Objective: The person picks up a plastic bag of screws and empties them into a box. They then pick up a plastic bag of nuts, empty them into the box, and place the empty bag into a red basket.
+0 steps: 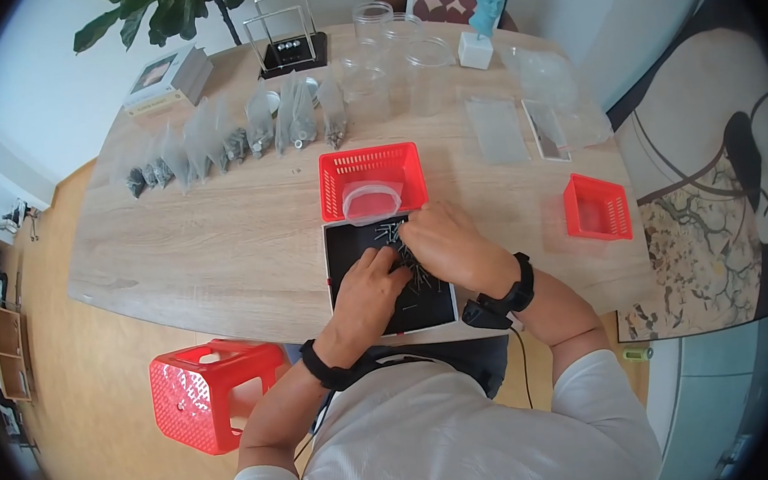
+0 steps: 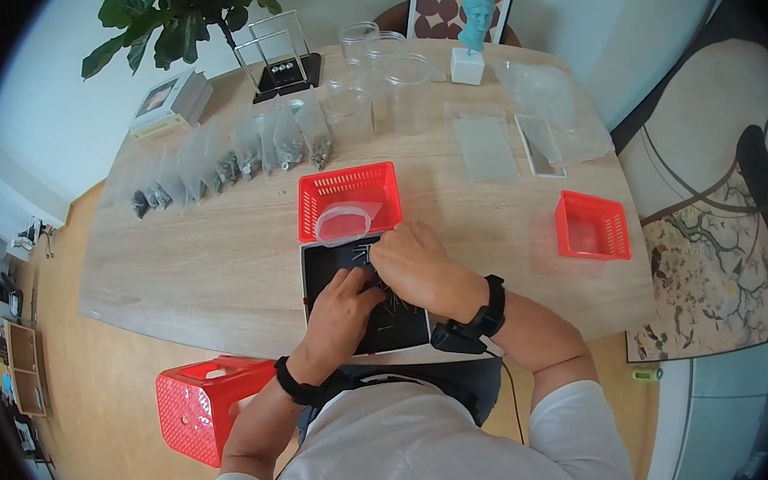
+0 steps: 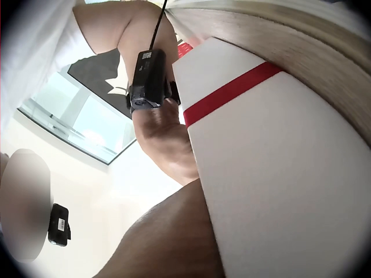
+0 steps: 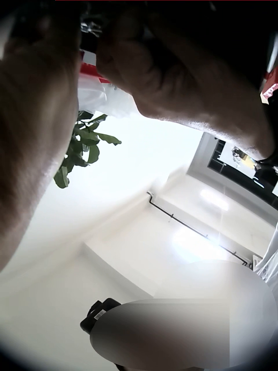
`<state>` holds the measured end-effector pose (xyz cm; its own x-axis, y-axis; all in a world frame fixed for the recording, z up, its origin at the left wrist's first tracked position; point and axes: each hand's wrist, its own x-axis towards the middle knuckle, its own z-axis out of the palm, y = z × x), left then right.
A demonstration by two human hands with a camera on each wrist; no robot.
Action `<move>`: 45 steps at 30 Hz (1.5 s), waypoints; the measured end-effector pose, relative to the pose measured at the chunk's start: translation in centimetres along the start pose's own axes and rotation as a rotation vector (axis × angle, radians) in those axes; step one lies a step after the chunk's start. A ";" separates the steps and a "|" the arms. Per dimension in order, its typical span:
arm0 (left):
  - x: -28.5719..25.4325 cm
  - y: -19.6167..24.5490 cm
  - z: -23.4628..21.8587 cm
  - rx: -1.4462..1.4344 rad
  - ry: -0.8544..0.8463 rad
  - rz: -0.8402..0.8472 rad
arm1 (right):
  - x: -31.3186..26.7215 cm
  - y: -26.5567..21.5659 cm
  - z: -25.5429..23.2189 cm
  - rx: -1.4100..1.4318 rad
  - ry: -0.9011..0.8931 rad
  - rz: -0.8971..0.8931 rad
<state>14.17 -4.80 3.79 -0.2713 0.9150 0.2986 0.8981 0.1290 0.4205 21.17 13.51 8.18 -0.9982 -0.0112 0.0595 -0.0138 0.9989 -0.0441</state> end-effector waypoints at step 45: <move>1.0 1.0 -3.1 -0.494 -0.003 -0.263 | 3.8 1.7 0.4 0.611 0.628 0.015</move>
<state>13.70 -4.98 7.12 -0.4627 0.8774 0.1271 0.5311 0.1595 0.8322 17.35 15.10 7.91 -0.7840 0.2078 0.5850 -0.2099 0.7982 -0.5647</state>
